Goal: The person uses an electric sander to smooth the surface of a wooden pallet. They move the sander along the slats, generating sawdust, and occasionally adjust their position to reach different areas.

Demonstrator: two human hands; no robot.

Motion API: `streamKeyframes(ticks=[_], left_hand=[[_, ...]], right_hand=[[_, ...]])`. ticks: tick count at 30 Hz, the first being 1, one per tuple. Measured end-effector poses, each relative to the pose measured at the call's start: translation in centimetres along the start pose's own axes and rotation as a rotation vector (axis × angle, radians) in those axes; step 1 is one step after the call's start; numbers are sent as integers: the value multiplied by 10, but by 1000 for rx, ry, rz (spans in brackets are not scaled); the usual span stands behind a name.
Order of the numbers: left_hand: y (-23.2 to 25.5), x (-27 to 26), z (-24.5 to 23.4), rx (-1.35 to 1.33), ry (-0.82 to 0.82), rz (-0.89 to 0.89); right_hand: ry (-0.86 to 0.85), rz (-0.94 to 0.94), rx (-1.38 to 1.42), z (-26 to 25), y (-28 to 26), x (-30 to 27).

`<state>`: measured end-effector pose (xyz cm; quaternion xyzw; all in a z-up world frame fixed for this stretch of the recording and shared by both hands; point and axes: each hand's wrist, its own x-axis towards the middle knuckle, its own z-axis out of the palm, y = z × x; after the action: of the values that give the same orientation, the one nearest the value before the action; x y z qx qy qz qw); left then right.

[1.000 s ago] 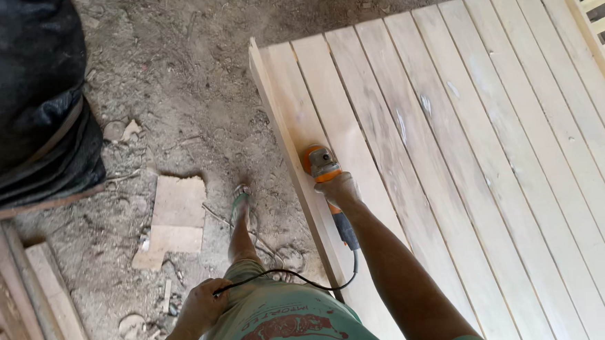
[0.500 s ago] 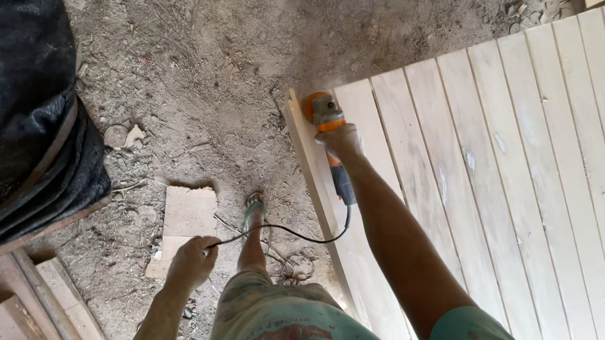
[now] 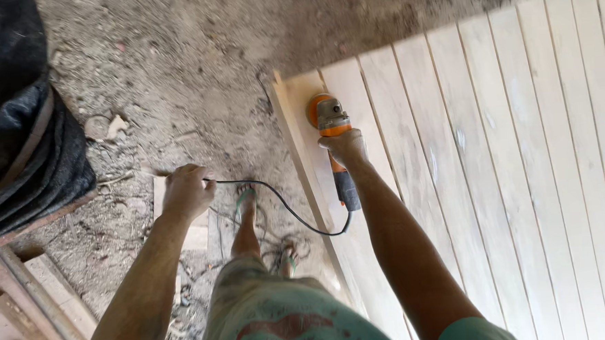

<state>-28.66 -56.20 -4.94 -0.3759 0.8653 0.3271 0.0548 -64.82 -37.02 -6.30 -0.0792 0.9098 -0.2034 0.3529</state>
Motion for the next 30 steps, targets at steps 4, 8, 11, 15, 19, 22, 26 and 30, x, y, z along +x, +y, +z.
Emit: streamKeyframes(ticks=[4, 8, 11, 15, 19, 22, 26, 30], left_hand=[[63, -62, 57, -174, -131, 84], [147, -123, 109, -208, -79, 437], [206, -178, 141, -403, -322, 483], [265, -252, 168, -313, -489, 670], [297, -289, 190, -267, -583, 884], [301, -299, 202, -171, -565, 959], [297, -301, 195, 5, -572, 878], [289, -285, 180, 71, -506, 745]], right_hand=[[-79, -61, 251, 4, 122, -40], [4, 61, 124, 2, 227, -114], [-21, 103, 119, -12, 302, -194], [-33, 73, 259, -39, 379, -280], [-107, 12, 345, -46, 424, -318], [-145, -57, 467, -27, 425, -322], [-99, 111, 270, -17, 376, -309], [-64, -68, 186, -20, 318, -286]])
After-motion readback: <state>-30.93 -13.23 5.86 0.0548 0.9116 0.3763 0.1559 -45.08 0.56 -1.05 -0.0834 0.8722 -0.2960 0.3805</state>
